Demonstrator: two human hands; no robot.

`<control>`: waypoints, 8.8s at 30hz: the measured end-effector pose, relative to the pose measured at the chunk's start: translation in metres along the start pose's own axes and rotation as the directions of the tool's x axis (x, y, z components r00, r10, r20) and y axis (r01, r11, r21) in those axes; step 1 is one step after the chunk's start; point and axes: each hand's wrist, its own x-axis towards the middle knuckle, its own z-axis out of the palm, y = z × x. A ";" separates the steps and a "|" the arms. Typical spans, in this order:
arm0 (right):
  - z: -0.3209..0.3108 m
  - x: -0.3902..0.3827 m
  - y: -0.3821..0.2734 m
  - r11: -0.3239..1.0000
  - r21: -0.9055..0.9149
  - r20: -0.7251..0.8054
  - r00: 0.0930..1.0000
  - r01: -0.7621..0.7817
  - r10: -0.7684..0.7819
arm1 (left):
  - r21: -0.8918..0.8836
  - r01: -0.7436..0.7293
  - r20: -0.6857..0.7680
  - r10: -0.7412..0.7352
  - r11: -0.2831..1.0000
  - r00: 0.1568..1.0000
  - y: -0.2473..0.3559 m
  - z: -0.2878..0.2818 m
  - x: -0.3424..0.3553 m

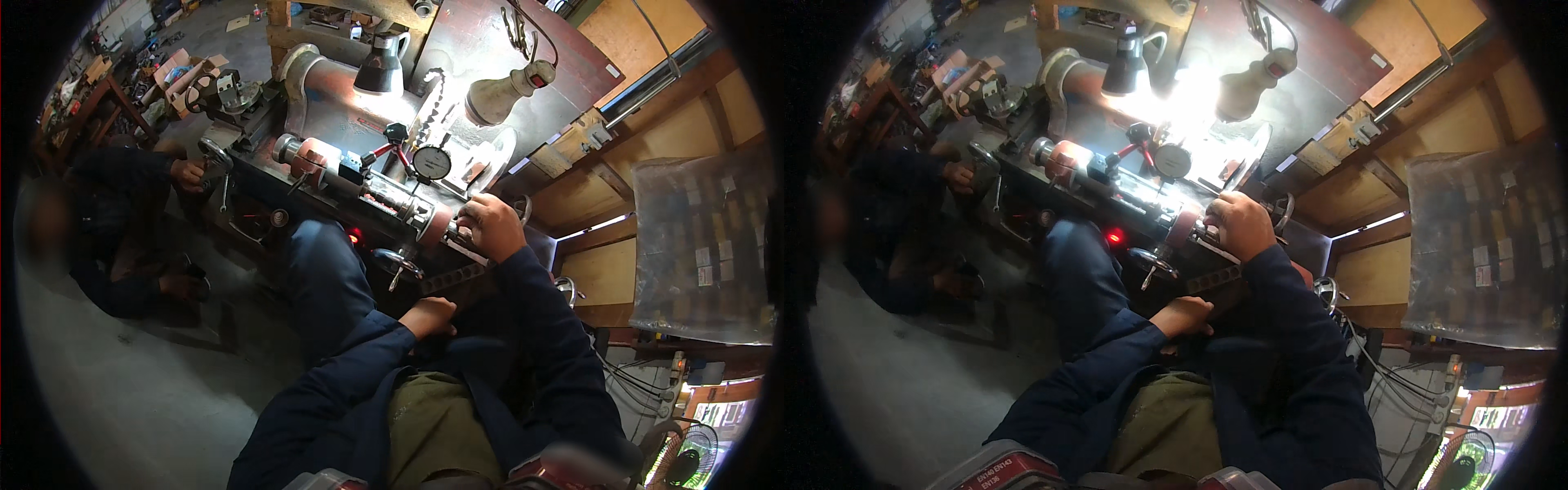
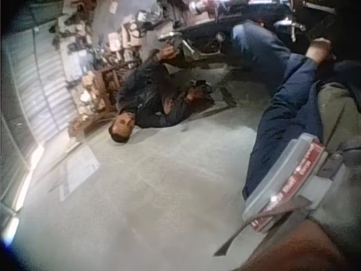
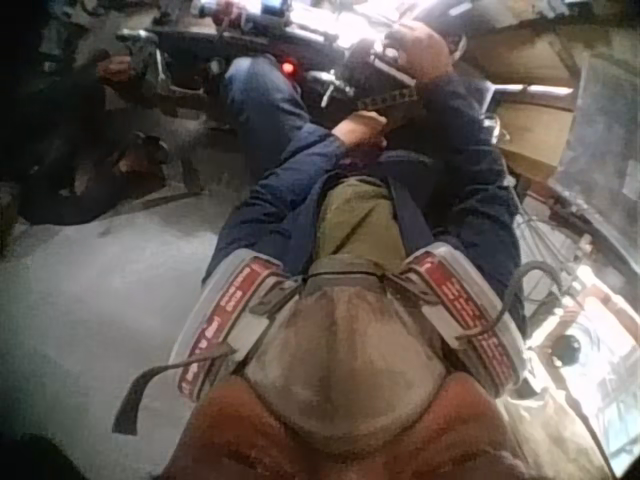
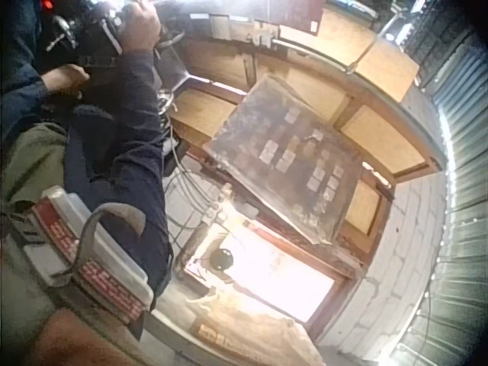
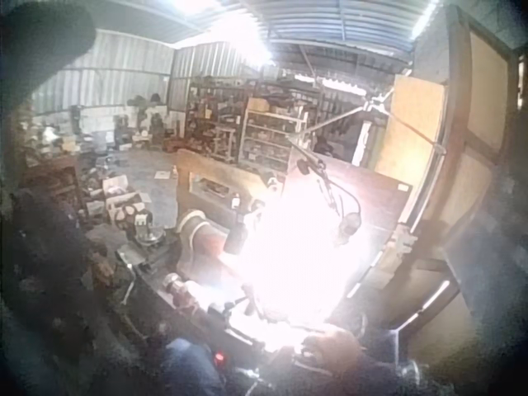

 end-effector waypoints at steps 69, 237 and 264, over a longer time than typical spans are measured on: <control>-0.062 -0.280 0.101 0.579 0.494 -0.381 0.437 -0.649 0.815 | -0.021 -0.063 -0.098 0.061 0.998 0.993 0.012 0.002 0.006; 0.015 0.041 -0.023 0.785 0.550 -0.079 0.918 -0.284 0.388 | 0.140 0.004 -0.989 0.140 0.990 -0.057 -0.078 -0.210 -0.077; 0.061 0.047 -0.023 0.724 0.611 -0.016 0.908 -0.322 0.418 | 0.297 0.116 -0.893 0.319 0.948 -0.318 -0.112 -0.200 -0.043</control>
